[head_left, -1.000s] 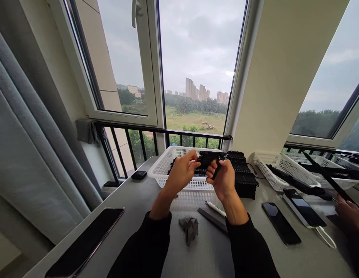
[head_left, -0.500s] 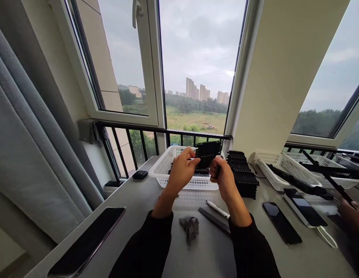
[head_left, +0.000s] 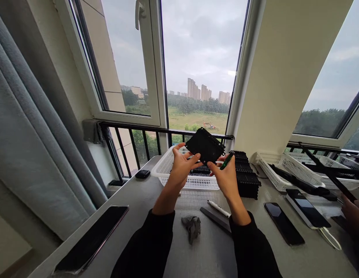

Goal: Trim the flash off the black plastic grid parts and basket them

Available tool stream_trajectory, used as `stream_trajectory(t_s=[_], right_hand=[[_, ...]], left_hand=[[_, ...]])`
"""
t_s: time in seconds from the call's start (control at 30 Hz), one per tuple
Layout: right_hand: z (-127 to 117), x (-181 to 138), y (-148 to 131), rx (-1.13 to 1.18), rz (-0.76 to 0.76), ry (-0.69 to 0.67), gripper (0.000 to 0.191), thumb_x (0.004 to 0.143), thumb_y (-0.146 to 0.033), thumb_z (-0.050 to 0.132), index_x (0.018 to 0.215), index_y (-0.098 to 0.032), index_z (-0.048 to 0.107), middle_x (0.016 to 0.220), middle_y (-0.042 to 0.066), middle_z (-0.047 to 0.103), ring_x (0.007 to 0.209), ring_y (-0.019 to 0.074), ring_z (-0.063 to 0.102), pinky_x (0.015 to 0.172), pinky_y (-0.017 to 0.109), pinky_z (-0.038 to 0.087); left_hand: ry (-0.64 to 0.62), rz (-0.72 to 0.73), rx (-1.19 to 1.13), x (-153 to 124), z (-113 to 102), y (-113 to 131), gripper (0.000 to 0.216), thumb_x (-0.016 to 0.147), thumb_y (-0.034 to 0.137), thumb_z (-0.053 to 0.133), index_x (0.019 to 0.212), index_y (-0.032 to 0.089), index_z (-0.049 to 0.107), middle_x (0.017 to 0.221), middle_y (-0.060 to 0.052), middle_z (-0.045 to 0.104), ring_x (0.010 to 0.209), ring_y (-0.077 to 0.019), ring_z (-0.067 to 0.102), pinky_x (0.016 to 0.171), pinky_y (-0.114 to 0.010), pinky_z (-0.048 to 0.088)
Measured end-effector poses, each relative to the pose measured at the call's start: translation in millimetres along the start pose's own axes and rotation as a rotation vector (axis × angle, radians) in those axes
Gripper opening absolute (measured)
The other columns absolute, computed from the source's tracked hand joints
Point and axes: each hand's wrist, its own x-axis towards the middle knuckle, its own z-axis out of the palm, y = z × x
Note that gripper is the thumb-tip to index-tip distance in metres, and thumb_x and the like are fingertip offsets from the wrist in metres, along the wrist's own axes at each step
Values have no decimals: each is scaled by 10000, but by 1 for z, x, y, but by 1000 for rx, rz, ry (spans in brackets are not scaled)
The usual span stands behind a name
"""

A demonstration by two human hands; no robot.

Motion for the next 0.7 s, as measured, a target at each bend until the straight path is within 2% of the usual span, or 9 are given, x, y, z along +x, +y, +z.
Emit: stream_trajectory(t_s=[0.1,0.17,0.33,0.43,0.5,0.6,0.7], right_hand=[[-4,5,5,51,-35,37,448,699,-314,744,995,-241,415,1015,20,588,759,141,607,569,268,538],[-8,9,7,44,-55,70,412,709,-307,731,981,-232,431,1044,41,603,788,149,614,593,275,537],[-14,13,4,72,-97,132,343,714,-288,694,894,-233,408,1075,59,635,802,150,624,619,279,521],[-15,12,0,84,-110,146,330,716,-284,667,865,-239,377,1066,61,644,797,154,620,603,275,512],[-16,11,-2,66,-116,144,322,718,-293,655,861,-240,371,1074,68,641,818,168,625,603,279,506],[-19,11,-4,-61,-141,153,282,739,-325,633,882,-234,409,1055,71,628,832,181,612,644,300,489],[-19,6,-14,-295,-189,253,253,774,-396,622,867,-229,456,931,44,593,817,187,556,698,316,443]], left_hand=[[-9,-10,63,-1,-1,3,831,611,261,820,1262,271,304,972,-11,664,849,-186,701,728,-362,618],[-16,-27,113,0,-2,5,757,639,313,800,1271,236,390,919,-19,663,805,-179,693,670,-316,614],[68,-4,227,5,-8,8,443,699,427,716,1022,144,608,722,3,609,667,-131,602,512,-236,569],[61,-14,282,6,-12,8,367,671,401,737,911,140,643,600,36,558,597,-118,561,479,-232,555],[32,-39,290,6,-14,7,350,647,367,762,886,139,646,580,34,580,579,-124,579,483,-242,557],[5,-65,286,6,-15,7,352,629,331,787,889,142,643,579,17,636,552,-141,620,522,-276,573],[39,-26,322,8,-17,4,364,631,320,794,914,154,635,553,24,644,523,-154,633,548,-299,579]])
